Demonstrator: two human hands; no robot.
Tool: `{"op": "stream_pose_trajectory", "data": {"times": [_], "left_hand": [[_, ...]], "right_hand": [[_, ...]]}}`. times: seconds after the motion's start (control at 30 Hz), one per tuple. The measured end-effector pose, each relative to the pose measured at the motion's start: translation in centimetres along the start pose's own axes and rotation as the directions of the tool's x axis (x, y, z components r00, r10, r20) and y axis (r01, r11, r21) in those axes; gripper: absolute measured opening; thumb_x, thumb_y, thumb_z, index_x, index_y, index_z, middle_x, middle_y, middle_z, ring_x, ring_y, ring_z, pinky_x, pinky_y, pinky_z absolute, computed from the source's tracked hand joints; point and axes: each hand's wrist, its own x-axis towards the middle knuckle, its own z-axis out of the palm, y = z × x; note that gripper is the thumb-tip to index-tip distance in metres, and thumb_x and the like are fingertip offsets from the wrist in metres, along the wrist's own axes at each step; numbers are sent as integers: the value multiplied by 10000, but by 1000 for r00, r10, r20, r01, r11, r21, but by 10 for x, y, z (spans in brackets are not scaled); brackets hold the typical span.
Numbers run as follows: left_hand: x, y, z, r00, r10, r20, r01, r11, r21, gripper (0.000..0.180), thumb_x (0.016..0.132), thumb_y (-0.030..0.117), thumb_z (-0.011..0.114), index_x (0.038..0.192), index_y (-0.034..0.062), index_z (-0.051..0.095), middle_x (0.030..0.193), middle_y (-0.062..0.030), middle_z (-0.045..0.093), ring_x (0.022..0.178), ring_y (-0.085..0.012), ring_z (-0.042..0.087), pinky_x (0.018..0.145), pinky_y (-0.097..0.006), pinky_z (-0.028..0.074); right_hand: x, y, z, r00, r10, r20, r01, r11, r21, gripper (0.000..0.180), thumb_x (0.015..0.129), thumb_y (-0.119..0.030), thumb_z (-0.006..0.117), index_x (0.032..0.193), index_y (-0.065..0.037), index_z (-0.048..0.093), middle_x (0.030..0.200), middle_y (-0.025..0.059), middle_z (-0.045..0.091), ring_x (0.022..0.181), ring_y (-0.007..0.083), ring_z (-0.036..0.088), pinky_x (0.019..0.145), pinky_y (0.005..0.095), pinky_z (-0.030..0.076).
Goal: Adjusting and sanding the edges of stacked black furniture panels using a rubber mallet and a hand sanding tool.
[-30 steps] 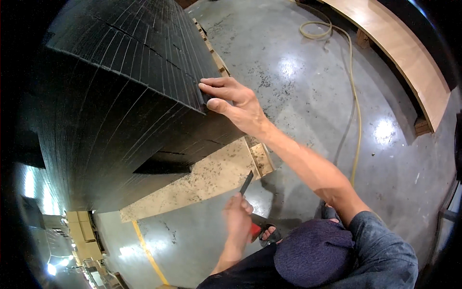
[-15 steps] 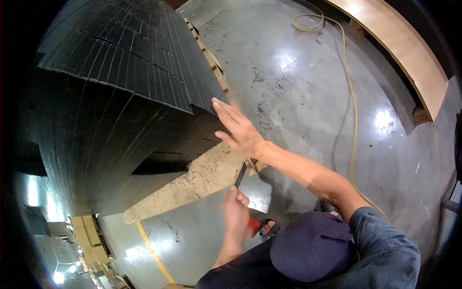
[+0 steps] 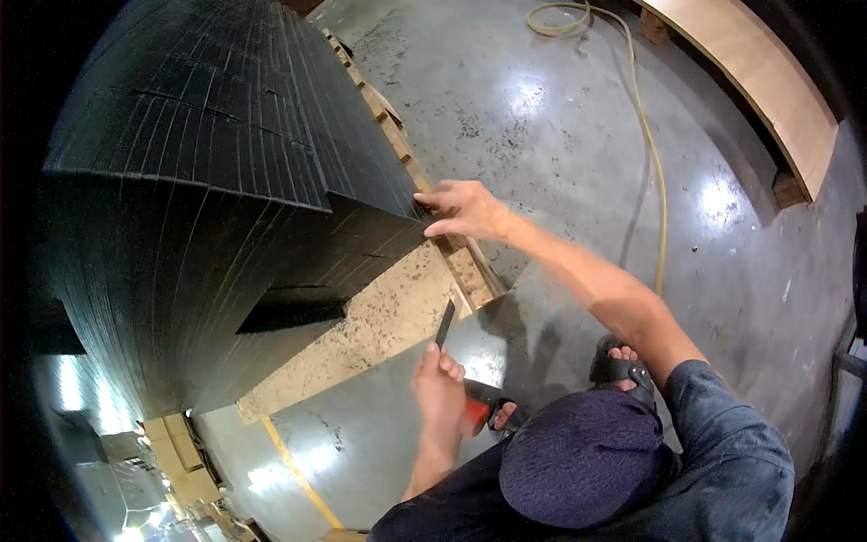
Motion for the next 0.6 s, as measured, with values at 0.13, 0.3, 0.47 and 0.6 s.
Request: {"op": "stream_pose_trajectory", "data": {"times": [0.13, 0.3, 0.47, 0.6], "left_hand": [[-1, 0, -2, 1000, -8, 27, 9, 1000, -13, 186, 976, 184, 585, 873, 38, 530, 661, -5, 462, 587, -123, 433, 573, -276, 378], [3, -3, -7, 999, -17, 41, 17, 1000, -1, 206, 975, 235, 601, 878, 68, 533, 657, 7, 476, 564, -125, 433, 541, -287, 371], [2, 1, -5, 999, -12, 51, 15, 999, -52, 193, 963, 191, 616, 877, 39, 536, 650, -6, 477, 570, -121, 439, 563, -272, 385], [2, 1, -6, 997, -1, 79, 5, 999, -46, 202, 956, 197, 626, 865, 40, 537, 649, -5, 476, 569, -121, 437, 562, -269, 381]], "right_hand": [[3, -3, -12, 992, 81, 95, -78, 997, -26, 513, 791, -357, 785, 1191, -53, 683, 1049, 184, 659, 918, 281, 657, 805, 371, 525], [7, -29, -1, 990, -119, -72, 114, 990, -80, 582, 811, -367, 765, 1291, -76, 612, 1075, 149, 634, 899, 259, 634, 806, 349, 524], [12, -17, -3, 985, -164, -43, 161, 984, -72, 601, 805, -339, 772, 1318, -82, 593, 1148, 149, 624, 910, 254, 647, 808, 347, 533], [5, -10, -2, 982, -184, -47, 180, 981, -72, 579, 811, -331, 766, 1307, -79, 606, 1142, 144, 641, 881, 247, 652, 788, 344, 535]]}}
